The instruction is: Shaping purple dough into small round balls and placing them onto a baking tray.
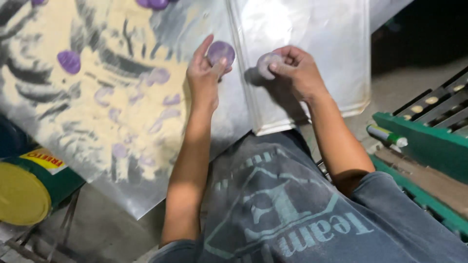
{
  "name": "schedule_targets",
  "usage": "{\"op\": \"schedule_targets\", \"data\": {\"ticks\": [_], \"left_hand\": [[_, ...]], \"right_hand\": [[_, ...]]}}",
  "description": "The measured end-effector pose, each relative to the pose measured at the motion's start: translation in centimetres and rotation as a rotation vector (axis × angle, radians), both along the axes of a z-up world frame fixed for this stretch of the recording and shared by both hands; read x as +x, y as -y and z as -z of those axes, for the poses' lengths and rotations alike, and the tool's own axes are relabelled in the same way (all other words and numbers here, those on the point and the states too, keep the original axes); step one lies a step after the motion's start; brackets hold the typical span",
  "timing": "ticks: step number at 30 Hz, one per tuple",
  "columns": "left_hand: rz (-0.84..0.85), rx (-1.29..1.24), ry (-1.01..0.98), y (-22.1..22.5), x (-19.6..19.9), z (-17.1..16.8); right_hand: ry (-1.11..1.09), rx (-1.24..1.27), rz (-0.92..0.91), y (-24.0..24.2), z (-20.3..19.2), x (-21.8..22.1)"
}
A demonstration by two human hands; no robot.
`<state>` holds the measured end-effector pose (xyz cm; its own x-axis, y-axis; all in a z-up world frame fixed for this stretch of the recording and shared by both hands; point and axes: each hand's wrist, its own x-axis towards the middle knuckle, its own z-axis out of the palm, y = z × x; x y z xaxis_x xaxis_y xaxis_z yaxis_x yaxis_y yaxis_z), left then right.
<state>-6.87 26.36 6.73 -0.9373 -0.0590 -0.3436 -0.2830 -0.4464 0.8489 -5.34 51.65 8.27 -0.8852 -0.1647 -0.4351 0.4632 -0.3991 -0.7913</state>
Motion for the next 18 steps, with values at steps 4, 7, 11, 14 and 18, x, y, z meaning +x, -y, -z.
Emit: {"op": "schedule_targets", "data": {"ticks": [4, 7, 11, 14, 18], "left_hand": [[0.036, -0.2, -0.112, -4.9, -8.3, 5.2], [0.045, -0.359, -0.15, -7.5, -13.3, 7.0], [0.043, -0.653, -0.205, -9.1, -17.1, 6.7], [0.04, -0.786, -0.198, -9.6, -18.1, 5.8], [0.028, -0.959, -0.197, -9.7, -18.3, 4.3]], "right_hand": [[-0.204, 0.486, -0.032, -6.0, 3.7, -8.5], [-0.33, 0.623, -0.04, -7.3, 4.2, -14.5], [-0.304, 0.683, -0.126, -7.8, 5.9, -20.3], [-0.337, 0.984, -0.231, -8.0, 6.6, -23.1], [-0.321, 0.925, -0.249, -7.7, 6.1, -23.7]]}}
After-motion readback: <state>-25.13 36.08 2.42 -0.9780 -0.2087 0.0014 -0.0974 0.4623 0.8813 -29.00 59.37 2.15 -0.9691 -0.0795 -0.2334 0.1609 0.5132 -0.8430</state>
